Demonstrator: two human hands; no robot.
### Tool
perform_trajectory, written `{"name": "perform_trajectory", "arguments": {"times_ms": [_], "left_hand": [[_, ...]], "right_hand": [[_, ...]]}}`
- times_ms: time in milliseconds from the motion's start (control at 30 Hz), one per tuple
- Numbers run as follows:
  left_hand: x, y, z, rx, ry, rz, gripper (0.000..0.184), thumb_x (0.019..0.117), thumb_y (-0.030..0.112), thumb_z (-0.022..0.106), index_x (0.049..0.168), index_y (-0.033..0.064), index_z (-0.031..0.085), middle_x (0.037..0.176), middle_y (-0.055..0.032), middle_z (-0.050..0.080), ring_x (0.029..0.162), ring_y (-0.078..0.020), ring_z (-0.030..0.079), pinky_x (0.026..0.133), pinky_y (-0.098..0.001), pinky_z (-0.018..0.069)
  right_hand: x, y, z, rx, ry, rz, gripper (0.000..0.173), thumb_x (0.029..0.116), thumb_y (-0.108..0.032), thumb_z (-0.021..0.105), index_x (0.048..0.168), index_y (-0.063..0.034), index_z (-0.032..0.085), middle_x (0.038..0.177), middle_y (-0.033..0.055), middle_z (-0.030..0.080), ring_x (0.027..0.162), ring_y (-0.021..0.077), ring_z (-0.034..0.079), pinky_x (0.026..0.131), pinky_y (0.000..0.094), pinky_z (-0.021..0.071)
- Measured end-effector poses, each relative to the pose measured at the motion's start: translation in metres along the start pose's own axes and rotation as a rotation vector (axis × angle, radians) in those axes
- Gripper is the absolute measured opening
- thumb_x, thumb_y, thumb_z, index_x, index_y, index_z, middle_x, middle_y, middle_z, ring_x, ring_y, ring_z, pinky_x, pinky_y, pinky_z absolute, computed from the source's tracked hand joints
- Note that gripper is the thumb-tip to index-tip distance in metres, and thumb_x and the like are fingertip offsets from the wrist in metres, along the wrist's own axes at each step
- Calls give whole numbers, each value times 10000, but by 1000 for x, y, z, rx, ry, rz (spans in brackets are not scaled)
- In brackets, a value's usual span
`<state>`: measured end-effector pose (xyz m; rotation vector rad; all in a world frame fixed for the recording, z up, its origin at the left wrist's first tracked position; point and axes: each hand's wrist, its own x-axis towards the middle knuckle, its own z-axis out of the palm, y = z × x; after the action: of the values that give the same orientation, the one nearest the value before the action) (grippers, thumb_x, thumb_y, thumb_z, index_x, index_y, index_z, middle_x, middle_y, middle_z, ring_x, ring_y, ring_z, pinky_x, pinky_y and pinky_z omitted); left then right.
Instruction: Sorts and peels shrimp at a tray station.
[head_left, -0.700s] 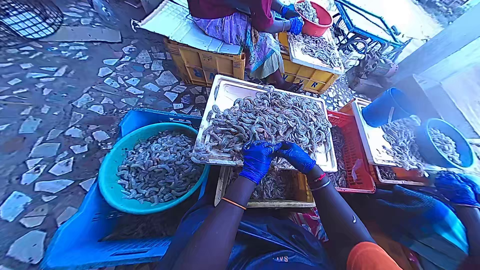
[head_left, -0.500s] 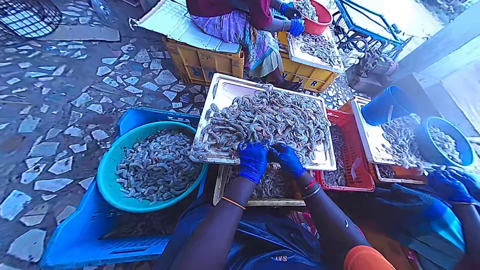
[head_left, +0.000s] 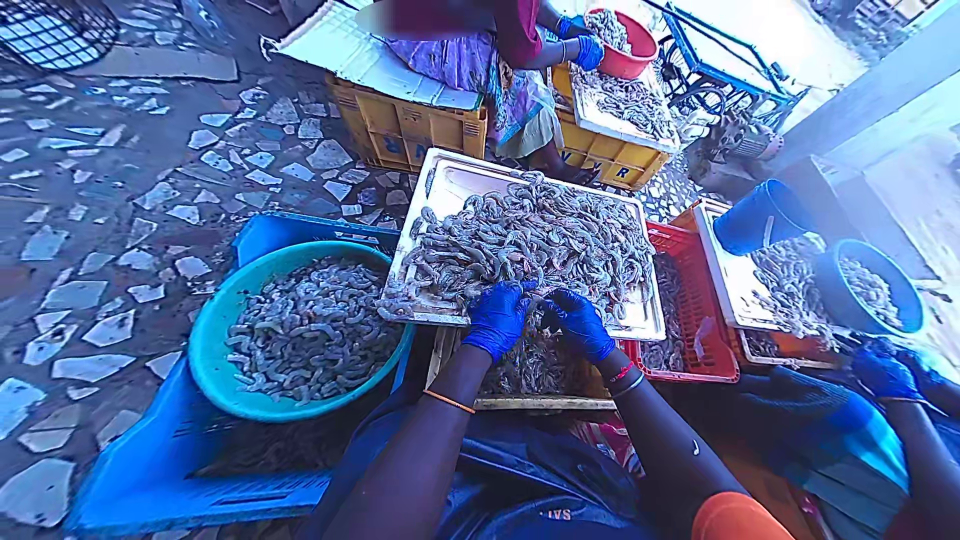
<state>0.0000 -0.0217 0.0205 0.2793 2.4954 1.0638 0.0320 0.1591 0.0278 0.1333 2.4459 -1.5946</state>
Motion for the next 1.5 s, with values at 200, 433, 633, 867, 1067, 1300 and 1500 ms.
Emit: {"name": "perform_trajectory", "arguments": {"times_ms": [200,433,633,867,1067,1300,1500], "left_hand": [[1,-1,2,-6,-54,11,363,1090,245,459,1329,47,648,1429,-212,567,1379,-392,489,1122,-612,367],[-7,7,4,-684,-84,-11,450,1122,216,397,1487,-42,454,1514,-225,488,1416,-229,468,1191,-369,349],[-3,-12,7,-999,158,-125,407,1129,238,347,1419,22,533,1404,-142,576,1261,-180,557,1066,-366,455],[2,-29,-34,-1756,905,-322,639,1091,583,154,1606,211,219,1620,-53,390,1442,-226,445,1139,-485,391],[10,-22,-16,-1128,490,-221,433,1118,269,424,1487,52,481,1435,-123,606,1281,-216,602,1054,-425,477],[11,-10,12,-51,289,214,441,918,77,681,1286,315,735,1372,-62,662,1316,-312,568,1101,-580,393],[3,-2,21,345,325,176,299,970,91,584,1188,185,766,1170,-158,725,1108,-364,667,1051,-622,377]], "right_hand": [[-4,-15,1,99,34,-70,190,1020,-172,581,934,-34,681,776,-21,641,677,25,569,669,217,491],[5,4,8,-440,-131,-121,497,1046,-372,531,1419,-51,596,1403,175,618,1333,277,558,1156,477,386],[4,15,41,-599,31,-514,300,1034,-281,557,1127,-86,765,1193,142,730,1190,322,653,1115,569,401],[68,5,3,-754,189,267,507,979,-591,570,1235,-176,707,1117,87,742,1065,296,693,931,576,517],[79,-6,8,-940,140,274,387,1015,-432,559,1162,-111,717,1153,139,721,1109,334,675,931,589,498],[34,-32,0,-385,-160,121,337,1074,-335,506,1092,-89,736,1011,52,752,947,151,722,912,396,581],[27,-39,5,-285,-201,248,345,1094,-303,476,1098,-64,724,804,19,730,686,103,683,737,323,575]]}}
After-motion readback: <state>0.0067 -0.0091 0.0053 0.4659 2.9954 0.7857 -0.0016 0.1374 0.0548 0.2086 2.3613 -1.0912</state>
